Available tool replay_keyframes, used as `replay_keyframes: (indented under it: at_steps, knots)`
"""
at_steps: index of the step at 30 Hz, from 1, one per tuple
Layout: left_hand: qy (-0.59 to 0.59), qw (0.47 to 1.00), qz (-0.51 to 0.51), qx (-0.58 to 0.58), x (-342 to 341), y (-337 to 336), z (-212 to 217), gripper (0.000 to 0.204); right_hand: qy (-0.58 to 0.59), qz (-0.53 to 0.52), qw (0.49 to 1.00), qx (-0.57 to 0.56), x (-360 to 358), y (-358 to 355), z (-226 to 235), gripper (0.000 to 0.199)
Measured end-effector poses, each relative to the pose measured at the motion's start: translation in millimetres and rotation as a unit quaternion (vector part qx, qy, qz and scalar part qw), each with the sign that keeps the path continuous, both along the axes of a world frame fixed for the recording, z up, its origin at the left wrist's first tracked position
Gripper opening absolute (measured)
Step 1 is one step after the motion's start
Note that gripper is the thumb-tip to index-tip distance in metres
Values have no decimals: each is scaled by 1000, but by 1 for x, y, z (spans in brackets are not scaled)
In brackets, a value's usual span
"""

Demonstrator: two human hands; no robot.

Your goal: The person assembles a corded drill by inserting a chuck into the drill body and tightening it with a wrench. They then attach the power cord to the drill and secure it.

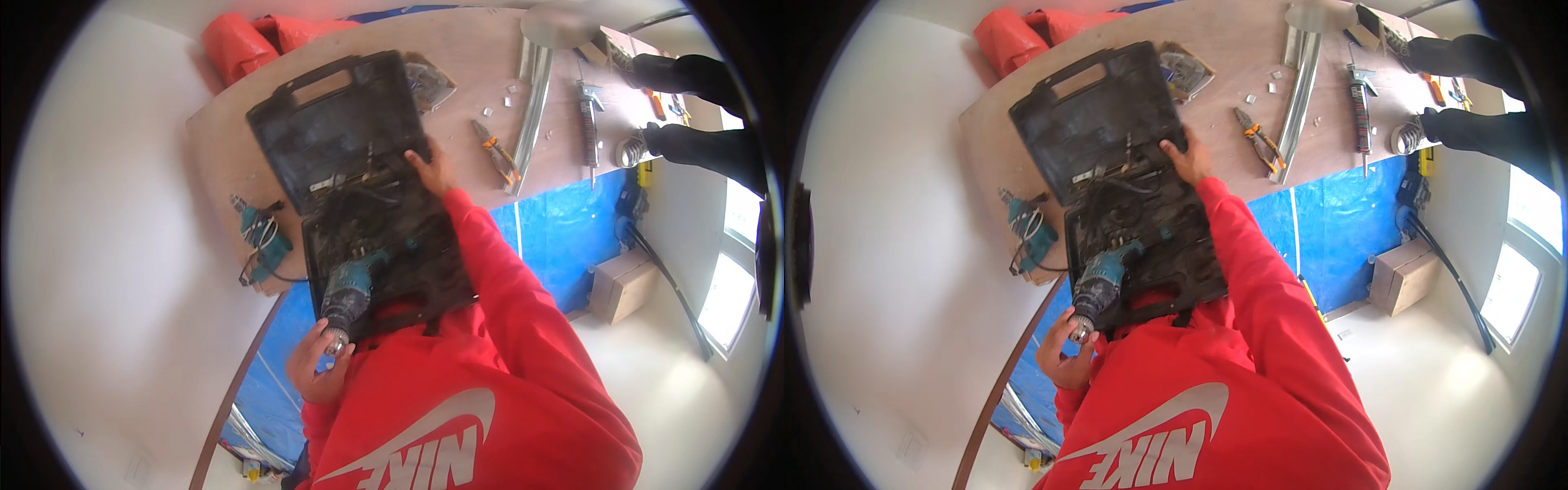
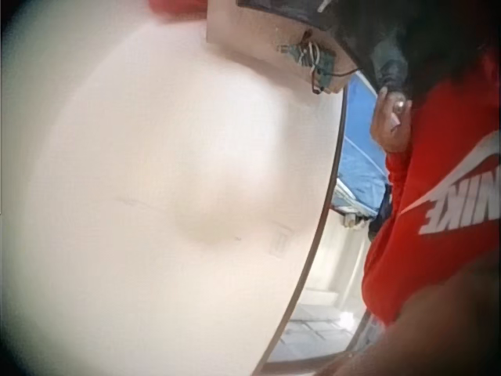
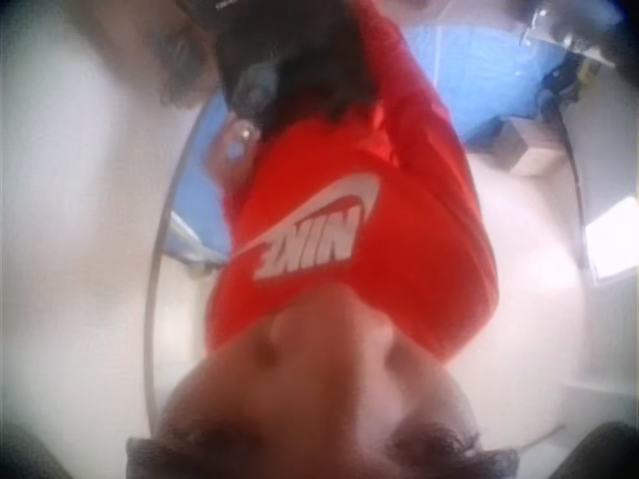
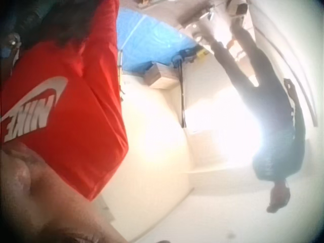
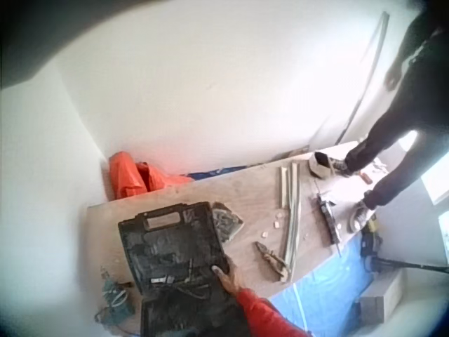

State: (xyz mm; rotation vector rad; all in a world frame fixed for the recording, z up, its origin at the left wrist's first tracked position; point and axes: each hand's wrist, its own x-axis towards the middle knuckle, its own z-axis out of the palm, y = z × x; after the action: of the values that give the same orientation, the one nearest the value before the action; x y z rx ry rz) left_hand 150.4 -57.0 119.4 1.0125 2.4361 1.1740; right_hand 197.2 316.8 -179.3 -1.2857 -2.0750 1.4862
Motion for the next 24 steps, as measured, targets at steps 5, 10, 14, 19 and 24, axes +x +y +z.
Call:
replay_keyframes:
  at_steps: [5,10,14,19,24]
  knots:
    - [22,998,50,-27,6,11,-3,47,30,99,994,-41,-43,-2,9,72]
    - [0,998,65,-24,3,20,-15,46,-26,51,998,-33,-87,-11,13,69]
    - [-13,996,82,-21,0,27,-14,46,-205,147,968,5,-56,-15,16,65]
    - [-3,996,83,-27,-9,39,-13,44,-248,182,951,-30,-20,-6,12,47]
    - [32,997,75,1,-14,54,-24,40,-225,147,962,42,-35,3,8,38]
